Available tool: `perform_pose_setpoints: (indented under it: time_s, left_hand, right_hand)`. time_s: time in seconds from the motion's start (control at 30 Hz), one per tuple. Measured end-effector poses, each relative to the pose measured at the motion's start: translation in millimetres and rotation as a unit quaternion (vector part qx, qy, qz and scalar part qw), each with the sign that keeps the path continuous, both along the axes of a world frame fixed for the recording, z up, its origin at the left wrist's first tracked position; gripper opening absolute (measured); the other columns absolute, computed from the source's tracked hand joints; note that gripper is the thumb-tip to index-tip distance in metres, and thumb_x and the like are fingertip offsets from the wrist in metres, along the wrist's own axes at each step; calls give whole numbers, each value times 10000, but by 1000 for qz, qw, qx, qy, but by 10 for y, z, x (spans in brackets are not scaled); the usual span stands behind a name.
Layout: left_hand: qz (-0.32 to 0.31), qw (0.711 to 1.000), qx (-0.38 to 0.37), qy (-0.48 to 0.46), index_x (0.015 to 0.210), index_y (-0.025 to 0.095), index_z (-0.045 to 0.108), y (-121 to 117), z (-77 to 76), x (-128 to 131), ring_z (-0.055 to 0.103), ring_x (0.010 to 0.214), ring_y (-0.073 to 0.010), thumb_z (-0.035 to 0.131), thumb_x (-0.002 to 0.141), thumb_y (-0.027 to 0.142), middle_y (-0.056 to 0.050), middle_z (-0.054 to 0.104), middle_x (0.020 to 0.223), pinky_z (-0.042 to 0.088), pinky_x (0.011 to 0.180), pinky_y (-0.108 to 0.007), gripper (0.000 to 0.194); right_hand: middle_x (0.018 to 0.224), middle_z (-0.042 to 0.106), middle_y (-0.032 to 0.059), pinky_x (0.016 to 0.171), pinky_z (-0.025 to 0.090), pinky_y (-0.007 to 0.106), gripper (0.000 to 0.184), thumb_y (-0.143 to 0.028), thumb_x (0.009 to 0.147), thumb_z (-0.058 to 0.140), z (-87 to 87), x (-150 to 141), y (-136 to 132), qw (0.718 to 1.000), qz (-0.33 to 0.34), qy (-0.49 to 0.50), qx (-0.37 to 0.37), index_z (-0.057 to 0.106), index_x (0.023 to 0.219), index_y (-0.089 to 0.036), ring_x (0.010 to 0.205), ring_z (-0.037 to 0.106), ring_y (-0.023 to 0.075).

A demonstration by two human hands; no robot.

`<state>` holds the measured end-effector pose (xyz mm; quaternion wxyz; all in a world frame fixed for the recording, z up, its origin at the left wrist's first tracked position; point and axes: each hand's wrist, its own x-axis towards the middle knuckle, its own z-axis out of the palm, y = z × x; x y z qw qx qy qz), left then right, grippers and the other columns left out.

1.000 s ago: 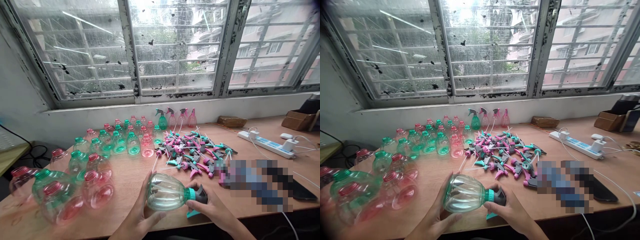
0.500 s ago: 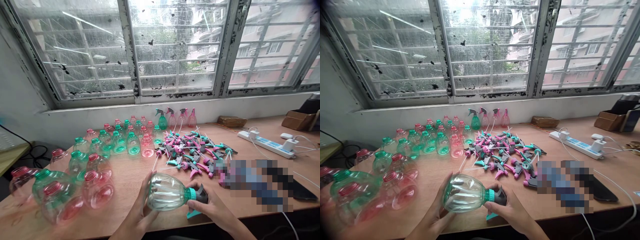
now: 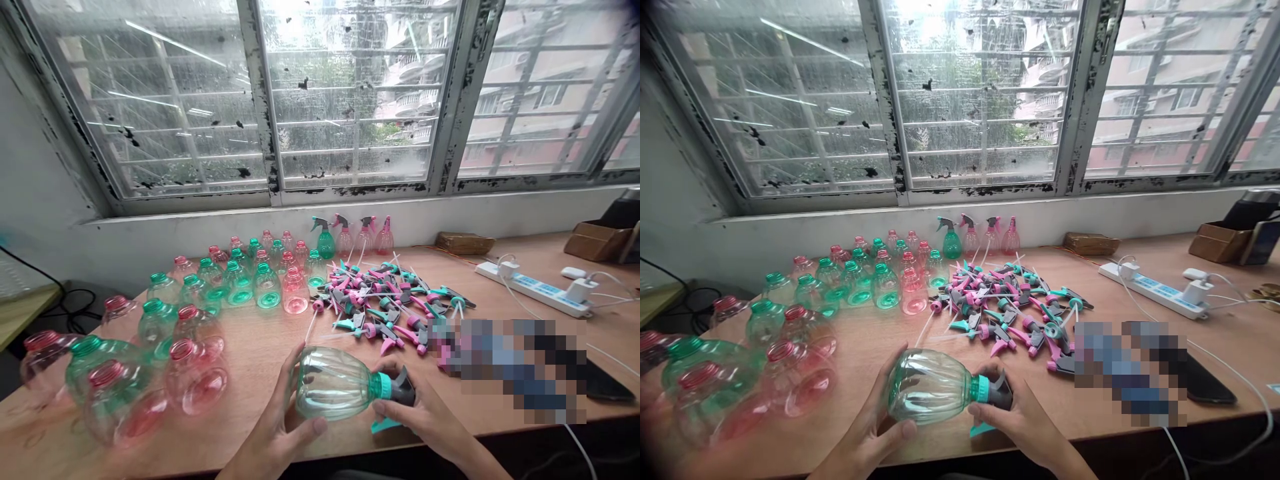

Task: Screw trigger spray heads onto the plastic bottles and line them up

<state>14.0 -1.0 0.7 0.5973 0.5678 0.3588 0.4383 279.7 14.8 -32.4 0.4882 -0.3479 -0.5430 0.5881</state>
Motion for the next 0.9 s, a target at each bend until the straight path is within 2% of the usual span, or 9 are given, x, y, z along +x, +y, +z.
perform_pose_setpoints:
  time_s: [0.13, 0.27, 0.43, 0.53, 0.73, 0.9]
  left_hand:
    - [2, 1000, 7, -5, 1561, 379, 288, 40, -46, -4, 451, 1448, -328, 804, 847, 466, -83, 485, 1561, 322, 1222, -465, 886]
    - [12, 1000, 23, -1, 1532, 360, 318, 86, -103, -24, 432, 1459, -345, 820, 823, 486, -96, 483, 1563, 291, 1234, -491, 877]
    - [31, 998, 37, 36, 1505, 370, 372, 96, -111, -48, 407, 1473, -351, 805, 830, 496, -72, 488, 1566, 298, 1236, -479, 811]
    - [20, 998, 43, 33, 1529, 392, 343, 82, -105, -43, 431, 1457, -348, 788, 853, 470, -71, 493, 1560, 288, 1242, -486, 813]
    - [-17, 998, 53, -15, 1559, 418, 274, 45, -74, -1, 367, 1512, -356, 768, 891, 362, -69, 239, 1715, 381, 1200, -453, 833]
    - [-12, 998, 62, 10, 1557, 386, 300, 39, -41, 1, 412, 1485, -348, 758, 902, 355, -81, 266, 1702, 372, 1211, -437, 800]
  right_hand:
    - [884, 646, -38, 682, 582, 271, 351, -357, 816, 887, -18, -11, 1, 1000, -14, 9, 15, 655, 1051, -238, 712, 676, 158]
    - [894, 602, -45, 666, 594, 247, 321, -349, 816, 890, -40, -30, -16, 999, -25, 20, 34, 669, 1027, -252, 719, 644, 141]
    - [893, 610, -33, 670, 622, 281, 362, -374, 815, 888, -57, -35, -28, 999, -22, 16, 41, 655, 1061, -247, 716, 655, 155]
    - [897, 634, -21, 659, 629, 298, 376, -389, 808, 891, -51, -18, -29, 999, -19, 1, 29, 653, 1053, -231, 702, 679, 167]
    - [862, 658, -23, 687, 608, 305, 373, -383, 825, 880, -38, 12, -28, 1000, -9, -5, 16, 643, 1060, -215, 710, 713, 185]
    - [860, 663, -25, 697, 601, 306, 377, -385, 825, 880, -25, 9, -33, 1000, -7, -9, 14, 645, 1067, -218, 723, 714, 185]
